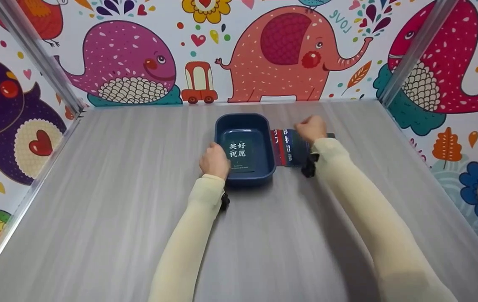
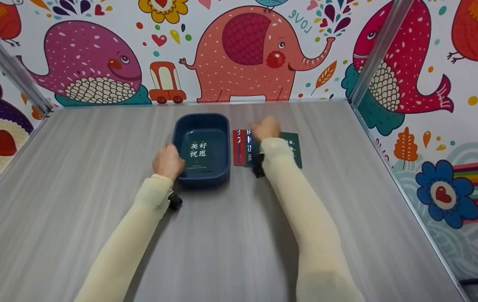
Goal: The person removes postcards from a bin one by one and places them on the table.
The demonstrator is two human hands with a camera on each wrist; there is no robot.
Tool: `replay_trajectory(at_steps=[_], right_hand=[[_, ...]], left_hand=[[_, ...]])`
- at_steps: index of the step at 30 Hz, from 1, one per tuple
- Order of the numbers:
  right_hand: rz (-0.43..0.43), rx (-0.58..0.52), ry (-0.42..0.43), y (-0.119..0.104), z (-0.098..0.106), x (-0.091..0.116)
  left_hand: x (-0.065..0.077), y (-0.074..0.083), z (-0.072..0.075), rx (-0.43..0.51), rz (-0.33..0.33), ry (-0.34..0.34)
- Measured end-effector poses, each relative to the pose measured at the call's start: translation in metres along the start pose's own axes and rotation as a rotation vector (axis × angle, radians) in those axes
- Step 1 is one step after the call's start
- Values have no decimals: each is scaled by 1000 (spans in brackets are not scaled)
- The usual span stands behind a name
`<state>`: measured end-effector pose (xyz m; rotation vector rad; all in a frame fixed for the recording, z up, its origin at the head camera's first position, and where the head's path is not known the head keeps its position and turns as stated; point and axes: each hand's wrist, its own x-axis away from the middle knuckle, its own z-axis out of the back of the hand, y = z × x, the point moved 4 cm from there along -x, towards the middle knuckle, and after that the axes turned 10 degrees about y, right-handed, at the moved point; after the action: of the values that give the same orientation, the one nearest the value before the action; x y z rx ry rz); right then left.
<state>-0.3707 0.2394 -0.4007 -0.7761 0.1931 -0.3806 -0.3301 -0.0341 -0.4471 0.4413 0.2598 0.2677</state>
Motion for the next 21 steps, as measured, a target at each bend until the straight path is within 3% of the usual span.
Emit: replay_trajectory(at_steps=[3, 6, 12, 15, 21], right_hand=[[73, -36, -40, -23, -23, 18], [198, -30, -67, -41, -44, 39], [460, 208, -67, -62, -73, 73], [495, 320, -100, -65, -82, 82], [411, 417, -261, -61, -96, 86]], left_hand=[[-1, 0, 0, 0, -5, 4], [-1, 1, 0, 3, -7, 8], [-2, 2, 2, 17, -29, 26], [-2, 1, 3, 24, -30, 28], [-1, 0, 0, 23, -28, 15]])
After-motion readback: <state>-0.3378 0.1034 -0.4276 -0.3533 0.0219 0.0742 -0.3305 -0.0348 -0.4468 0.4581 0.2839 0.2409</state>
